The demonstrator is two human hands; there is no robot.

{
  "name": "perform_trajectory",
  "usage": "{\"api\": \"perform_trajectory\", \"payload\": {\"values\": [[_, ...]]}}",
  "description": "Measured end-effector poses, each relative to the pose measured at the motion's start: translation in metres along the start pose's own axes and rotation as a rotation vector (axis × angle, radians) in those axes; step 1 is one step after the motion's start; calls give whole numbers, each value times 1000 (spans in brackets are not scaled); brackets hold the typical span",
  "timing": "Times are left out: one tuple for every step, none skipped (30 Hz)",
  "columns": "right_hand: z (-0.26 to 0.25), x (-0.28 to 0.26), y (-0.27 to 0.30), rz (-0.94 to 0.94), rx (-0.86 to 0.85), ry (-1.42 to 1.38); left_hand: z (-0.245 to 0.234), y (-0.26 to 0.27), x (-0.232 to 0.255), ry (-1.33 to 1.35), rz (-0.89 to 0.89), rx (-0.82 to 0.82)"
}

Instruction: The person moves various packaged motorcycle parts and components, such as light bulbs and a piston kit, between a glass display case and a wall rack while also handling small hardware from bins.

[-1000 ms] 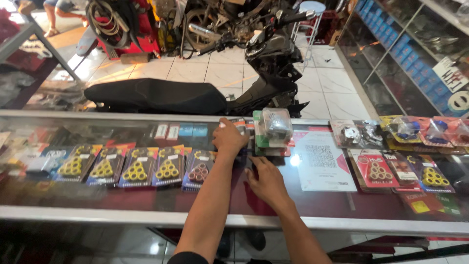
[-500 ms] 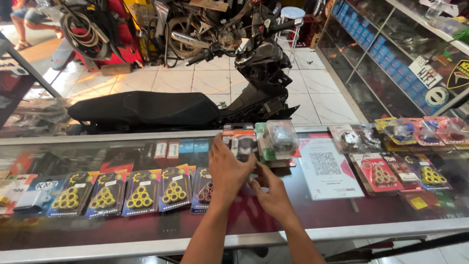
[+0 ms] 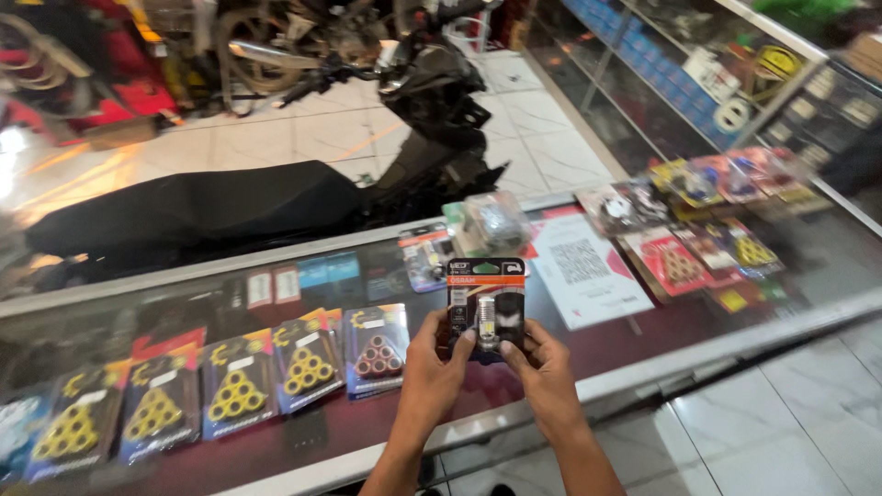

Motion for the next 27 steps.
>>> {"api": "perform_trajectory", "payload": {"values": [[-6, -3, 5, -18, 25, -8, 5, 0, -7, 16, -15, -10], [-14, -3, 12, -33, 51, -15, 12, 2, -14, 32, -34, -21], [-21, -3, 18, -40, 75, -21, 18, 5, -21, 47, -53, -32], [-30, -3, 22, -51, 100, -25, 26, 6, -24, 54, -45, -53], [-38, -4, 27, -63, 125, -29, 35, 8, -26, 62, -38, -73], [-47, -4, 33, -61, 161, -22, 42, 11, -28, 68, -30, -90], [-57, -4, 40, -60, 196, -16, 51, 16, -32, 90, -50, -113], [-65, -5, 44, -65, 226, -12, 60, 18, -36, 111, -62, -132], [-71, -7, 49, -77, 250, -8, 68, 20, -38, 132, -75, -152], [-77, -8, 55, -86, 274, -5, 75, 22, -39, 97, -74, -175], [-83, -10, 62, -95, 298, -2, 83, 23, -40, 62, -73, -197], [-89, -12, 68, -109, 322, -5, 91, 23, -39, 26, -64, -223], [-96, -14, 74, -123, 347, -7, 102, 26, -37, 31, -65, -280], [-104, -18, 80, -139, 372, -9, 112, 30, -34, 35, -65, -338], [-114, -22, 85, -152, 402, -11, 125, 33, -31, 38, -65, -395], [-124, -24, 92, -157, 434, -15, 136, 38, -31, 59, -80, -429], [-134, -25, 100, -163, 465, -18, 148, 42, -30, 80, -96, -462], [-143, -29, 107, -187, 478, -16, 161, 48, -30, 101, -112, -496], [-151, -33, 114, -211, 490, -13, 171, 53, -30, 82, -118, -498], [-161, -38, 123, -236, 503, -8, 183, 59, -31, 63, -122, -501], [-171, -39, 132, -220, 526, -5, 194, 65, -32, 45, -127, -504], [-181, -43, 140, -210, 549, 1, 209, 70, -29, 59, -107, -542], [-192, -46, 149, -201, 572, 6, 224, 76, -25, 74, -88, -580], [-202, -51, 160, -230, 598, -3, 236, 84, -23, 84, -75, -613], [-213, -55, 171, -259, 624, -11, 248, 94, -19, 86, -58, -656], [-223, -60, 180, -292, 646, -18, 260, 102, -14, 88, -37, -696], [-234, -64, 191, -311, 679, -16, 272, 112, -9, 91, -16, -735]]}}
Point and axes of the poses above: each hand's wrist, its own y-axis away from the middle knuckle, its own z-axis out of the palm, x = y × z, the point moved 10 cm from there along -y, towards the middle knuckle, and after that the axes turned 2 degrees about x, right-handed, at the moved point
